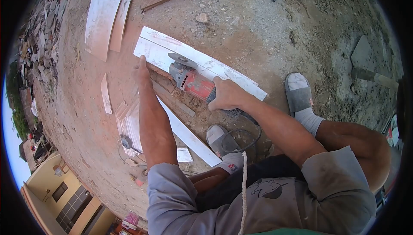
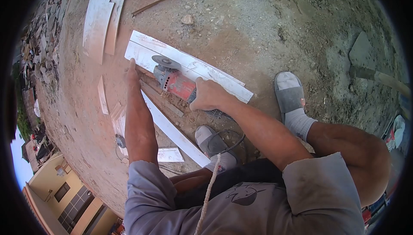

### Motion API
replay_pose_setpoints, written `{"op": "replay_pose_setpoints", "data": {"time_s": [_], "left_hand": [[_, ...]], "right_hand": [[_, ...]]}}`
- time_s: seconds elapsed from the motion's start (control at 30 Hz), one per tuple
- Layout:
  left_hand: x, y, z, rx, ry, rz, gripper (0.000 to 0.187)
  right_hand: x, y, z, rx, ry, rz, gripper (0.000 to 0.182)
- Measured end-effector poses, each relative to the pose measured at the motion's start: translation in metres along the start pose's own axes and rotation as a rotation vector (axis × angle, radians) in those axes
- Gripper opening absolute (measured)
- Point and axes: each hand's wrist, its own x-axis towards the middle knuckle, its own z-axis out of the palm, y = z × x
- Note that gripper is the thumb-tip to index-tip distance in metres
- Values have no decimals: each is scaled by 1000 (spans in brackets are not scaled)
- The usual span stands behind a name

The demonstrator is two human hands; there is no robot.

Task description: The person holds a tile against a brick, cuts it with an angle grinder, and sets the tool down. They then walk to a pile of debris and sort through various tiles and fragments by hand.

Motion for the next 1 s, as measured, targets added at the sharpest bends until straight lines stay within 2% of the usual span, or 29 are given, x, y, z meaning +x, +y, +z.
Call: {"op": "replay_pose_setpoints", "data": {"time_s": [0.17,0.27,0.5,0.6,0.77,1.0], "left_hand": [[-8,12,-1,12,-49,-75,51],[-10,13,0,107,11,-25,52],[0,3,-1,36,-48,-45,59],[4,0,-2,111,-28,-19,60],[7,-5,-3,66,-61,-83,65],[17,-17,-4,91,-26,-15,63]], "right_hand": [[0,-2,-2,4,-3,5,72],[0,0,-1,-8,0,1,72],[-2,5,1,-4,5,-5,73],[-5,4,-1,-22,9,-13,71],[-7,6,0,-17,12,-11,71],[-9,7,-1,-8,-3,4,72]]}}
